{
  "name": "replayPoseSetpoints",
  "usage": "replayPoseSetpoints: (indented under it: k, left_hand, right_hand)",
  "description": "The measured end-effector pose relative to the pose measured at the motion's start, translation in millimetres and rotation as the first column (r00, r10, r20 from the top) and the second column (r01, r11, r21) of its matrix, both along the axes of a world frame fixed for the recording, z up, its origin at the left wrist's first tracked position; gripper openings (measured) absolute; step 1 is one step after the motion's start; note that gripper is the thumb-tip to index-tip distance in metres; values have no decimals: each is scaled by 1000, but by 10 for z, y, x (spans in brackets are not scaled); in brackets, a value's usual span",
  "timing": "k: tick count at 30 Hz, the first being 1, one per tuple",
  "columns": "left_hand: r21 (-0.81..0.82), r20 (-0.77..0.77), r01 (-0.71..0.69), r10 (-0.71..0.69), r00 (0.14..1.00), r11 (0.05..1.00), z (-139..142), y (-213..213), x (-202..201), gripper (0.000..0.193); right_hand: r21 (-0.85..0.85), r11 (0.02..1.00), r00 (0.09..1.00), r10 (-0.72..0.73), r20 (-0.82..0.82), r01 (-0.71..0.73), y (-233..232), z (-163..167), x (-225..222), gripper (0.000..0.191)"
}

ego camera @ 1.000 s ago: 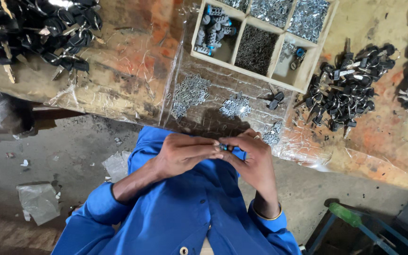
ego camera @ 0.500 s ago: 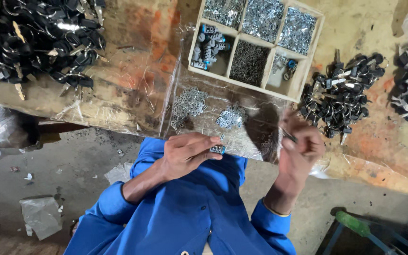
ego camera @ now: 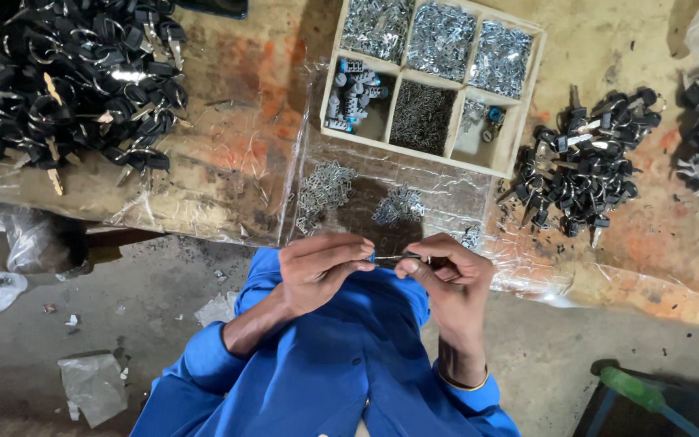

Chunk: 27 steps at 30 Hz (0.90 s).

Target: The person sits at a workbench assembling small hardware components by hand. They pick small metal and blue plastic pieces from a compartment tray, fit them together between the fingers, and place finished assemblies into the tray, repeating the cycle with parts from piles on the bench.

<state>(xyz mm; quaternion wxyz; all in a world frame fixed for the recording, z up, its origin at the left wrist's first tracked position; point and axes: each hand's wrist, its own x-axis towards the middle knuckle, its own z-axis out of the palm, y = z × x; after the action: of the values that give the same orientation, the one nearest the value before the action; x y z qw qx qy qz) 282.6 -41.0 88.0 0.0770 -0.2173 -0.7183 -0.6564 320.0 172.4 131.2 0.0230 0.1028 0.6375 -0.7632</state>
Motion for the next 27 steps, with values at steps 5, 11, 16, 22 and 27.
replayPoseSetpoints:
  k: [5, 11, 16, 22, 27]
  left_hand:
    - [-95, -101, 54, -64, 993, 994, 20, 38, 12, 28]
    - [-47, -94, 240, -243, 965, 970, 68, -12, -27, 25]
    - [-182, -52, 325, -339, 939, 928, 169, -44, -122, 31]
    - [-307, -53, 231, -259, 964, 923, 476, -123, -259, 21]
    - [-461, -114, 37, -101, 988, 886, 752, -246, -647, 16]
  right_hand:
    - [144, 988, 998, 54, 18, -56, -78, -3, 2, 18]
    - [268, 870, 872, 464, -157, -414, 270, 273, -221, 20]
    - [344, 764, 665, 645, -376, -546, 881, 544, -744, 16]
    - [900, 295, 943, -186, -275, 321, 1193, 572, -927, 12]
    - [959, -234, 986, 92, -139, 157, 1386, 295, -930, 15]
